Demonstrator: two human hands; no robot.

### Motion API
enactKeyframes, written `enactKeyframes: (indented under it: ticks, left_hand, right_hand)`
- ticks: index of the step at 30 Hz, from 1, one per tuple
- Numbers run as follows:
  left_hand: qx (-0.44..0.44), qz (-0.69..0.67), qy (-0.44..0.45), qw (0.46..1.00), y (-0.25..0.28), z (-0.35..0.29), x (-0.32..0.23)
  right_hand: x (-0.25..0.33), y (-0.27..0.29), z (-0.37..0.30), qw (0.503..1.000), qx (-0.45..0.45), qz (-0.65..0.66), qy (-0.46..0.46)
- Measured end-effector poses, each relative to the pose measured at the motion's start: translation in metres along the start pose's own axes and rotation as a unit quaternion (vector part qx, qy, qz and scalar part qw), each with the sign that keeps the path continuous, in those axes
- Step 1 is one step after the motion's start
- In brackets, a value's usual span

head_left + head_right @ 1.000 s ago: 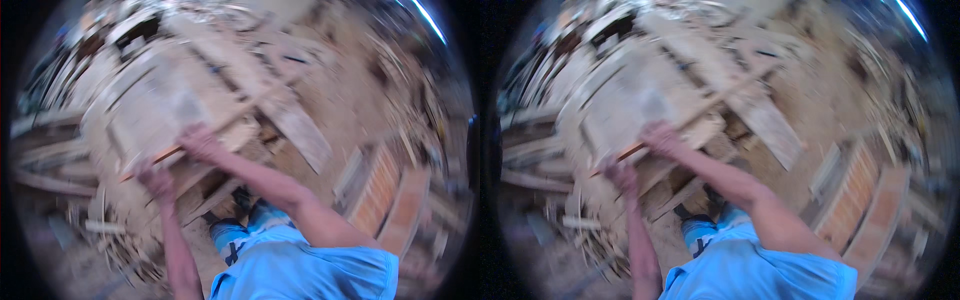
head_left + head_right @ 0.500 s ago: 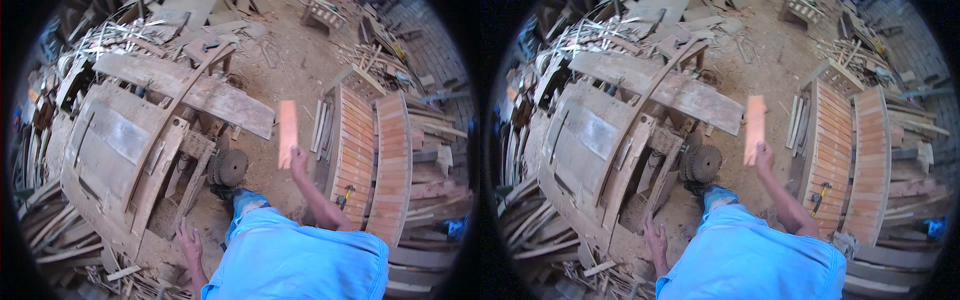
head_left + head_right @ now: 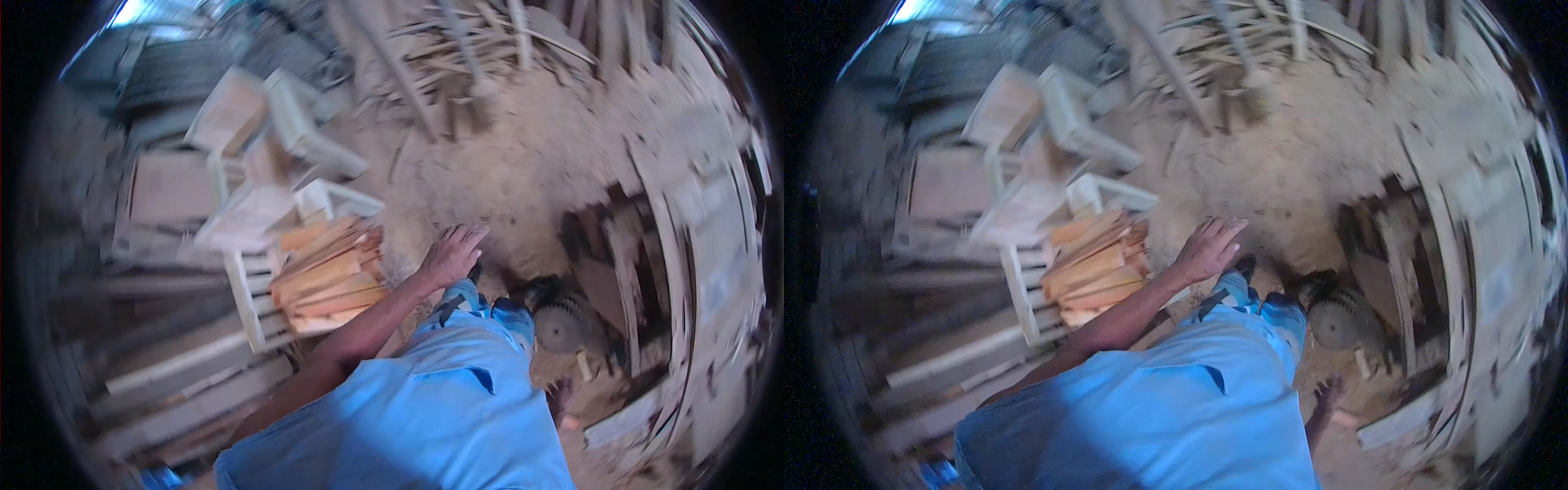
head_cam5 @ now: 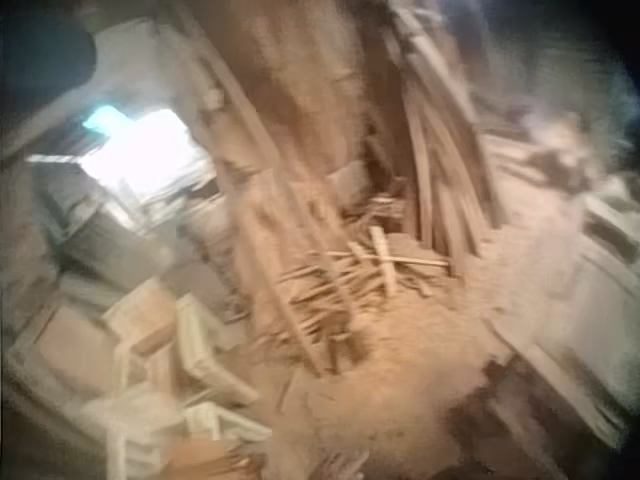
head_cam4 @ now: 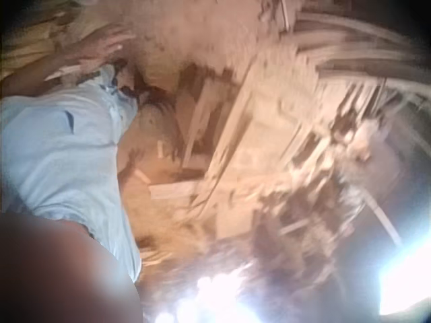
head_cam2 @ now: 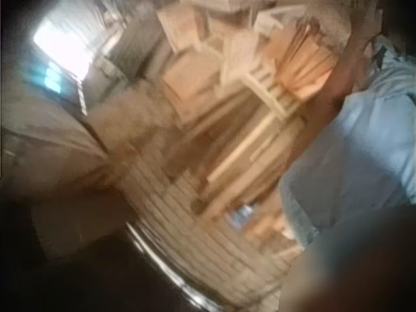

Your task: The person cuts a piece of wood using a circular table saw.

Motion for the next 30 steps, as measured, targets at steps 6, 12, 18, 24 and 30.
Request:
enactKeyframes:
  ticks: [6, 12, 18, 24, 30]
  left_hand:
    - [-0.257, 0.06, 0.213, 0.941, 0.084, -0.112, 0.156]
    - [-0.236, 0.127, 0.322, 0.908, 0.134, -0.178, 0.296]
    - [-0.098, -0.001, 0.334, 0.937, 0.135, -0.185, 0.346]
    - [-0.072, 0.119, 0.332, 0.933, 0.166, -0.17, 0.339]
    - [-0.096, 0.114, 0.203, 0.968, 0.226, -0.093, 0.254]
  right_hand:
    - [0.155, -0.254, -0.035, 0.893, 0.324, -0.277, 0.144]
    - [0.245, -0.263, -0.029, 0.902, 0.293, -0.174, 0.264]
    - [0.217, -0.189, 0.017, 0.873, 0.175, -0.303, 0.34]
    - [0.139, -0.186, -0.016, 0.932, 0.25, -0.197, 0.175]
    - [0.225, -0.269, -0.113, 0.834, 0.297, -0.315, 0.341]
Point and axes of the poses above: each hand's wrist, its own z-axis towards the middle knuckle, its own y-axis out of the back of the hand, x = y × z, the point moved 7 cm from there along z, towards the middle knuckle, and after that the axes turned 13 degrees about y, right-handed, at the moved point
